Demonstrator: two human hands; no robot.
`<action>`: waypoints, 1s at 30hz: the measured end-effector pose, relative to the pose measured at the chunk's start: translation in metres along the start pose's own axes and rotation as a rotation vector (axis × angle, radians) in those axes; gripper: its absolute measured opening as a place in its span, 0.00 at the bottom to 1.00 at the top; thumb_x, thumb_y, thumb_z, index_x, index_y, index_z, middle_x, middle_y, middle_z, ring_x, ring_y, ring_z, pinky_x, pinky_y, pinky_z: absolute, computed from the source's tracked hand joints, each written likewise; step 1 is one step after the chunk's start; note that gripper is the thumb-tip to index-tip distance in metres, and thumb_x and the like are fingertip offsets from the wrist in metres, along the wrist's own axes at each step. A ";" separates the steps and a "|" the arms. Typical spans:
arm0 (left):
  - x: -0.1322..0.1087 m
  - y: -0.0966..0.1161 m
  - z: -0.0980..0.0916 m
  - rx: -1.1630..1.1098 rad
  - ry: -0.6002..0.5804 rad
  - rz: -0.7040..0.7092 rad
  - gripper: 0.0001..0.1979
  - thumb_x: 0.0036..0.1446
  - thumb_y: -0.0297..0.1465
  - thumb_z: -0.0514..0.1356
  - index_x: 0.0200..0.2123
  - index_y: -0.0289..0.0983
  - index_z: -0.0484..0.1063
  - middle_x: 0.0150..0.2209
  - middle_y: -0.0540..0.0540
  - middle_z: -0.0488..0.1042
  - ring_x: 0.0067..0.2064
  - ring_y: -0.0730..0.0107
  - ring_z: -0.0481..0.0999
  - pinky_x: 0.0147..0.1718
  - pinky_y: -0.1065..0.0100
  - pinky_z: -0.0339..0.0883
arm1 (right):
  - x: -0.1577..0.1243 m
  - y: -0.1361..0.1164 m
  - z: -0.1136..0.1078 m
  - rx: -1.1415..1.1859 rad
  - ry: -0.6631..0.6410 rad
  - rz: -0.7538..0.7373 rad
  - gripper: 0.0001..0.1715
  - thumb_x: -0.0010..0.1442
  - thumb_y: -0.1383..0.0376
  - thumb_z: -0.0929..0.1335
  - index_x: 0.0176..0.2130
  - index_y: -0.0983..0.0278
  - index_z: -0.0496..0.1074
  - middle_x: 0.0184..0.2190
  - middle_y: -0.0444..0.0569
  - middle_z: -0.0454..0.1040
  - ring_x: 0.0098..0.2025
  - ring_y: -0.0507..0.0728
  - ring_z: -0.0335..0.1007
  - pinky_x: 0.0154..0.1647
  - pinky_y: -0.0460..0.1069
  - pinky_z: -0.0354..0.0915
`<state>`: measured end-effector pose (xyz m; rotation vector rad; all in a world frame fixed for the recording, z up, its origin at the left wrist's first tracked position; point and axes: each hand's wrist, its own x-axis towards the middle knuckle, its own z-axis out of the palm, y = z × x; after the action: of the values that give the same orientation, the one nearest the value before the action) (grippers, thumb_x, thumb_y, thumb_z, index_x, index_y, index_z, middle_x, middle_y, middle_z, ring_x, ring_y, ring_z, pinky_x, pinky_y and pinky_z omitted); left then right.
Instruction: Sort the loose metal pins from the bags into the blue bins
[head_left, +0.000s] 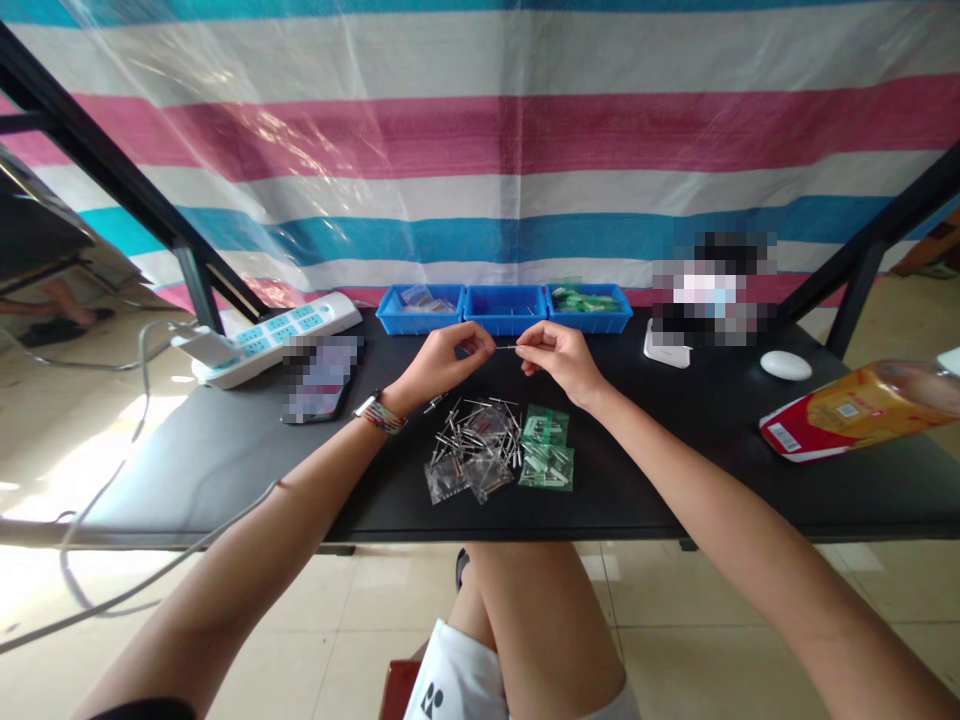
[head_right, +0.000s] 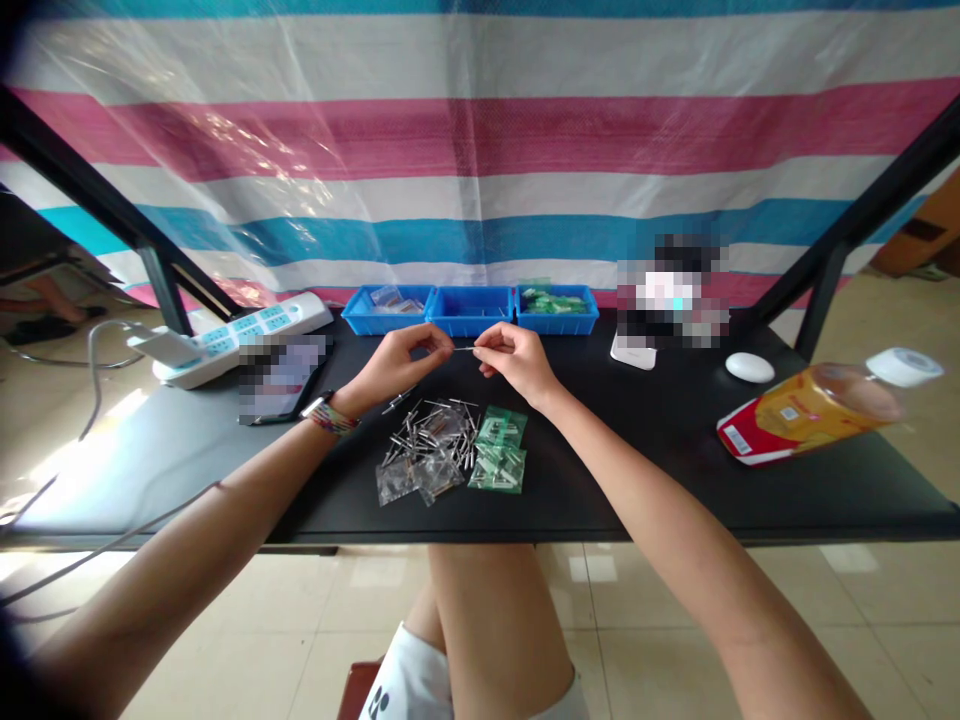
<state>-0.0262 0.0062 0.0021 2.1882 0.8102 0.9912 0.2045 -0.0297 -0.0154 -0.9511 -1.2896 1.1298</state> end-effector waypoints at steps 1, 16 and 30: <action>0.000 0.000 0.000 0.012 0.008 -0.006 0.12 0.67 0.39 0.64 0.38 0.37 0.79 0.36 0.45 0.82 0.38 0.66 0.79 0.41 0.65 0.72 | 0.000 0.000 0.001 0.002 -0.008 -0.004 0.22 0.48 0.53 0.83 0.33 0.63 0.77 0.27 0.44 0.77 0.26 0.53 0.75 0.27 0.48 0.74; 0.000 -0.002 -0.001 -0.048 -0.019 -0.019 0.17 0.69 0.46 0.63 0.41 0.37 0.77 0.37 0.46 0.80 0.39 0.64 0.79 0.42 0.65 0.72 | 0.001 0.004 0.002 -0.020 0.007 0.004 0.33 0.48 0.39 0.81 0.33 0.63 0.78 0.29 0.48 0.80 0.27 0.54 0.76 0.27 0.48 0.76; 0.001 0.003 -0.001 0.128 -0.010 -0.029 0.22 0.73 0.46 0.57 0.32 0.38 0.78 0.29 0.47 0.80 0.34 0.65 0.79 0.37 0.66 0.69 | -0.005 -0.002 0.006 0.034 -0.014 0.019 0.22 0.49 0.53 0.82 0.34 0.61 0.74 0.28 0.42 0.76 0.29 0.53 0.77 0.29 0.48 0.78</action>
<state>-0.0262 0.0056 0.0051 2.2803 0.9209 0.9370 0.1994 -0.0350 -0.0143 -0.9341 -1.2710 1.1717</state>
